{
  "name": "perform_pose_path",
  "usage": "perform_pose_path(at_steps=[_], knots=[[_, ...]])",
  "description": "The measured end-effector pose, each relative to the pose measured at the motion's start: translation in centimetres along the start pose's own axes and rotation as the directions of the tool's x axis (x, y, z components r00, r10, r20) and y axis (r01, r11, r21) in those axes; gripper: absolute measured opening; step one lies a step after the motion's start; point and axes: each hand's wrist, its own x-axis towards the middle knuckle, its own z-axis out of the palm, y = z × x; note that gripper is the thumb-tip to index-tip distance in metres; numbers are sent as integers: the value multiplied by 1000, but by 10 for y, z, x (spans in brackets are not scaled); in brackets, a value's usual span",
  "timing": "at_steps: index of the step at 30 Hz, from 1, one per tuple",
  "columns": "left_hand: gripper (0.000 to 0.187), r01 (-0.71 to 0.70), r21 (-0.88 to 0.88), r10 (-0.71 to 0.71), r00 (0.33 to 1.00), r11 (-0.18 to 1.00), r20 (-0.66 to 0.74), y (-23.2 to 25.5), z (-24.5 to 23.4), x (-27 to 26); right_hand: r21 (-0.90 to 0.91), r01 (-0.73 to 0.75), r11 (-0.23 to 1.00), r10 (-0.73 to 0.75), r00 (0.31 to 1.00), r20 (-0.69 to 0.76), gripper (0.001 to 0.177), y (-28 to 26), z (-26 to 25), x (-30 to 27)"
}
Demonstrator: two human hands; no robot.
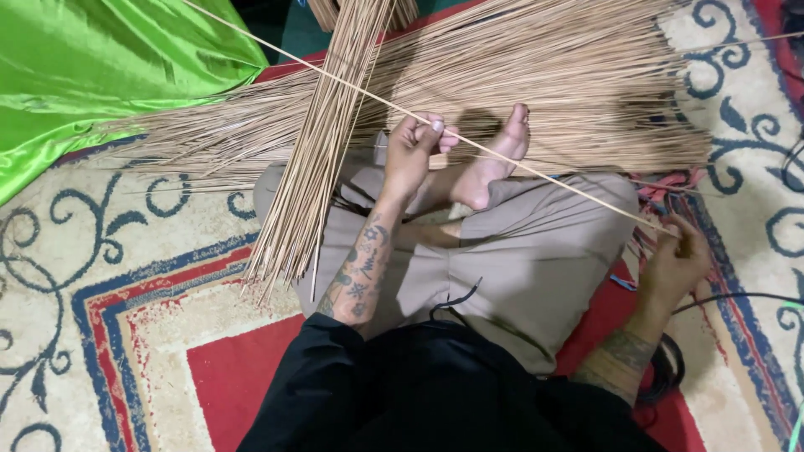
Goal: Weaving thin wooden sticks together while sitting on the floor to create a larger mat or bundle.
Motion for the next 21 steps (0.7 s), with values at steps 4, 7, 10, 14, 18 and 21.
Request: perform_pose_path(at_steps=[4, 7, 10, 14, 18, 21], knots=[[12, -101, 58, 102, 995, 993, -18, 14, -23, 2, -250, 349, 903, -261, 908, 328, 28, -30, 30, -10], [12, -81, 116, 88, 995, 990, -56, 32, -23, -2, -401, 549, 733, -390, 822, 414, 33, -25, 30, -6], [12, -52, 108, 56, 998, 993, -28, 27, -15, -4, -395, 513, 762, -308, 824, 476, 31, -30, 9, -1], [10, -9, -54, 12, 998, 999, 58, -1, -8, 8, -540, 225, 811, -32, 939, 343, 29, -7, -48, 3], [32, 8, 8, -9, 1000, 1000, 13, -3, -3, 9, -694, 98, 713, 4, 990, 144, 18, 18, -95, -1], [33, 51, 71, -47, 998, 996, -47, -1, -7, 3, -808, 37, 587, 27, 997, 65, 21, 11, -87, -2]])
